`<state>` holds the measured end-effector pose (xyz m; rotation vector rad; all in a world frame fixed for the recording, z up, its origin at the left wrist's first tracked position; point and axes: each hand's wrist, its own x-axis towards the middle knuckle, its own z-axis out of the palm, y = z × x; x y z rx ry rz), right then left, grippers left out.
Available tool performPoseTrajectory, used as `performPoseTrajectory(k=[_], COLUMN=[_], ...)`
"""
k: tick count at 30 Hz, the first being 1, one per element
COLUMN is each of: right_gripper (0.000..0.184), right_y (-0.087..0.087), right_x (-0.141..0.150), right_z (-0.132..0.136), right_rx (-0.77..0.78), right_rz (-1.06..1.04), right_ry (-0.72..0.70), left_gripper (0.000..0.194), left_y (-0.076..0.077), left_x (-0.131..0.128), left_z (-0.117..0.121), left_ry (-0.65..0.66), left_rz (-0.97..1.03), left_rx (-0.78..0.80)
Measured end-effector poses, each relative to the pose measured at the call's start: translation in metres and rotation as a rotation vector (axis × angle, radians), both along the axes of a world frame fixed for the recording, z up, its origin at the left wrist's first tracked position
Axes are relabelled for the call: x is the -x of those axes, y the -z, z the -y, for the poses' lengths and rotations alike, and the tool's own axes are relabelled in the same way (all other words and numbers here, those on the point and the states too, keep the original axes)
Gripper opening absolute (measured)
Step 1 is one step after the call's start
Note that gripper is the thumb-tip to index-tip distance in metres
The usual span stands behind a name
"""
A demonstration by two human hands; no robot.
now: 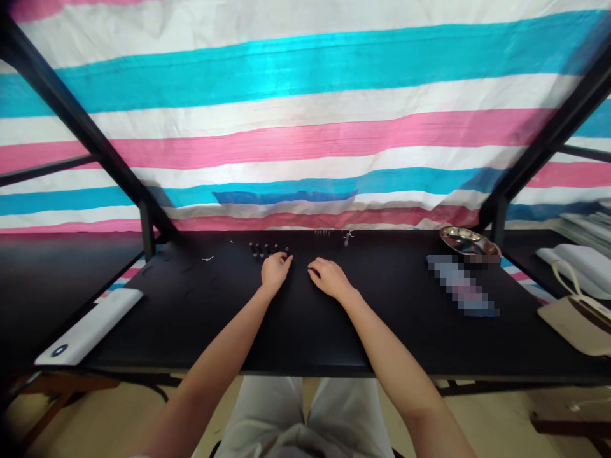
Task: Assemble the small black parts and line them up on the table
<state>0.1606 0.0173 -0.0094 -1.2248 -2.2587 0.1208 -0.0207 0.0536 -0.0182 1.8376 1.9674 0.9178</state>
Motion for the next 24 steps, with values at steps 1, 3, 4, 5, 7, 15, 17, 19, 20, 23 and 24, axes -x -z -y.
performPoseTrajectory(k=[1,3,4,5,7,15,17,19,20,23,24], right_gripper=[0.017,0.017,0.017,0.017,0.017,0.017,0.018,0.018,0.018,0.018,0.018], right_y=[0.0002,0.0003,0.0001,-0.0001,-0.0010,-0.0024,-0.0017,-0.0010,-0.0007,0.0000,0.0003], right_x=[0.0000,0.0001,0.0002,0.0003,0.0006,0.0018,0.0015,0.0011,0.0009,-0.0002,-0.0008], right_z=[-0.0001,-0.0002,-0.0002,-0.0002,0.0002,0.0009,0.0005,0.0000,-0.0002,-0.0006,-0.0007], right_rx=[-0.001,0.001,0.003,0.005,0.008,0.032,0.037,0.037,0.036,0.034,0.034], right_rz=[0.001,-0.001,-0.003,-0.004,-0.006,-0.008,-0.010,-0.015,-0.017,-0.020,-0.020], right_ry=[-0.006,-0.014,-0.015,-0.017,-0.021,-0.030,-0.031,-0.031,-0.033,-0.031,-0.022], left_gripper=[0.025,0.025,0.026,0.026,0.027,0.027,0.027,0.027,0.027,0.028,0.029], left_y=[-0.0007,-0.0018,-0.0021,-0.0022,-0.0020,-0.0027,-0.0041,-0.0052,-0.0055,-0.0061,-0.0063], left_x=[-0.0010,-0.0024,-0.0028,-0.0030,-0.0026,-0.0019,-0.0024,-0.0029,-0.0030,-0.0034,-0.0035], left_z=[0.0005,0.0010,0.0010,0.0009,0.0001,-0.0008,0.0002,0.0009,0.0011,0.0013,0.0014], left_ry=[-0.002,-0.012,-0.019,-0.028,-0.044,-0.054,-0.054,-0.050,-0.047,-0.037,-0.034], left_rz=[-0.026,-0.072,-0.092,-0.109,-0.134,-0.155,-0.164,-0.178,-0.186,-0.223,-0.238], left_rx=[0.009,0.020,0.022,0.023,0.024,0.046,0.054,0.060,0.063,0.071,0.074])
